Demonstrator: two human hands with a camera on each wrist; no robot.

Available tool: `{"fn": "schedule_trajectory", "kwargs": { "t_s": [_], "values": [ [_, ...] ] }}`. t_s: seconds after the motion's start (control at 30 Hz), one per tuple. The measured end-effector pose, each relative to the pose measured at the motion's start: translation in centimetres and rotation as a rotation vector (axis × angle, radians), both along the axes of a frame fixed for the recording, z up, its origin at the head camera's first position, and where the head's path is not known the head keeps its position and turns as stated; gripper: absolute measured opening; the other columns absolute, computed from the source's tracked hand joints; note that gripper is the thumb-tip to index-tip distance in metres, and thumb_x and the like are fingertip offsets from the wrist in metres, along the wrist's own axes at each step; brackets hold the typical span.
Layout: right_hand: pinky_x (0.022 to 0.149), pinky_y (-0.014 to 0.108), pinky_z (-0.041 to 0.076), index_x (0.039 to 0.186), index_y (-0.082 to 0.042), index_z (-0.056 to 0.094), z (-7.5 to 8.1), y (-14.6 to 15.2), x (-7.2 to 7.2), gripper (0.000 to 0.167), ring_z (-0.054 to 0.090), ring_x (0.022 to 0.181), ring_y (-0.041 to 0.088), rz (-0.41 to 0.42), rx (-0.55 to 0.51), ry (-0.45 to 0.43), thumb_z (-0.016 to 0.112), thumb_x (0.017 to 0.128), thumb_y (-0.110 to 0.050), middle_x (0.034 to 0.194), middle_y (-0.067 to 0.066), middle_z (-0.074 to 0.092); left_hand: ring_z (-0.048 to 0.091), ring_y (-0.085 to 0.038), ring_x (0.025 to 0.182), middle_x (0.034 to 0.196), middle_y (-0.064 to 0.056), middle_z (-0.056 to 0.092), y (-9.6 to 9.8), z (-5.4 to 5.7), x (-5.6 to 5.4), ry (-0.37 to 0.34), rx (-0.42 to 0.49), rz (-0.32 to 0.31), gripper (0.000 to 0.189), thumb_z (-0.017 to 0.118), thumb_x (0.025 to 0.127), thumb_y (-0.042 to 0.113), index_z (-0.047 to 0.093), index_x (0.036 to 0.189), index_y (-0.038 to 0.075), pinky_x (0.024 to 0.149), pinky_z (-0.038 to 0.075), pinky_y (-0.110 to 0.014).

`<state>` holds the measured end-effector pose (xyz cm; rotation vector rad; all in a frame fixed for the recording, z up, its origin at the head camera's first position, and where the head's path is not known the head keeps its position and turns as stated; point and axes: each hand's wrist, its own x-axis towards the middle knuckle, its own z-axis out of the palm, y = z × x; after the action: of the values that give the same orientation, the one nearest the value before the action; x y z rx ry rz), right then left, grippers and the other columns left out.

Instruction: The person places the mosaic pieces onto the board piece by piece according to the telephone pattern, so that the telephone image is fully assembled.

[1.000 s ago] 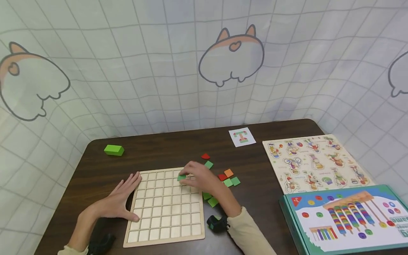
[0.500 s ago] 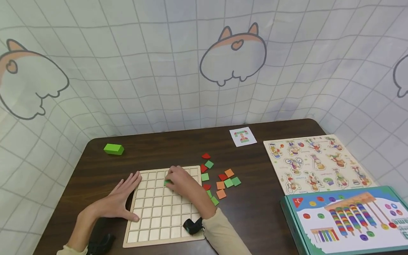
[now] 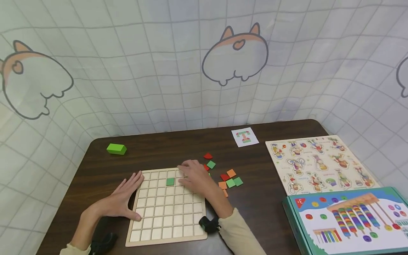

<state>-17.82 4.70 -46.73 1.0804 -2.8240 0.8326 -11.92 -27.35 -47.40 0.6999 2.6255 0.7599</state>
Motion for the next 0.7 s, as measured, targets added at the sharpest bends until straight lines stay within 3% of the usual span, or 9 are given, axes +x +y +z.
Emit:
{"fn": "schedule_trajectory", "kwargs": {
  "t_s": [0.13, 0.27, 0.5, 0.7],
  "values": [
    [0.103, 0.051, 0.043, 0.135, -0.008, 0.057, -0.7, 3.9, -0.5, 0.047, 0.047, 0.127, 0.033, -0.094, -0.045, -0.027, 0.068, 0.092, -0.022, 0.136, 0.013, 0.055, -0.003, -0.05, 0.148, 0.162, -0.026, -0.004, 0.2, -0.1, 0.0, 0.006, 0.02, -0.009, 0.131, 0.081, 0.067, 0.058, 0.004, 0.155, -0.001, 0.11, 0.002, -0.07],
    [0.104, 0.053, 0.043, 0.136, -0.006, 0.056, -1.1, 6.2, -1.1, 0.048, 0.047, 0.129, 0.037, -0.123, -0.066, -0.063, 0.067, 0.092, -0.023, 0.138, 0.016, 0.054, -0.002, -0.05, 0.148, 0.162, -0.026, -0.004, 0.2, -0.2, -0.1, 0.012, 0.017, -0.012, 0.131, 0.081, 0.067, 0.059, 0.004, 0.155, -0.001, 0.11, 0.002, -0.07],
    [0.1, 0.051, 0.047, 0.137, -0.006, 0.054, -0.9, 7.0, -1.4, 0.048, 0.051, 0.125, 0.036, -0.227, -0.02, -0.108, 0.065, 0.094, -0.023, 0.135, 0.017, 0.056, -0.002, -0.049, 0.148, 0.162, -0.025, -0.004, 0.2, -0.4, -0.1, 0.007, 0.013, -0.005, 0.131, 0.082, 0.066, 0.057, 0.004, 0.156, 0.0, 0.111, 0.002, -0.069],
    [0.091, 0.046, 0.052, 0.12, -0.006, 0.069, -0.9, 6.9, -1.4, 0.03, 0.055, 0.117, 0.032, -0.33, 0.056, -0.061, 0.065, 0.093, -0.02, 0.125, 0.013, 0.061, -0.002, -0.049, 0.148, 0.162, -0.025, -0.004, 0.1, -0.3, -0.2, 0.007, 0.012, -0.007, 0.132, 0.082, 0.066, 0.057, 0.004, 0.155, 0.0, 0.111, 0.002, -0.069]
  ]
}}
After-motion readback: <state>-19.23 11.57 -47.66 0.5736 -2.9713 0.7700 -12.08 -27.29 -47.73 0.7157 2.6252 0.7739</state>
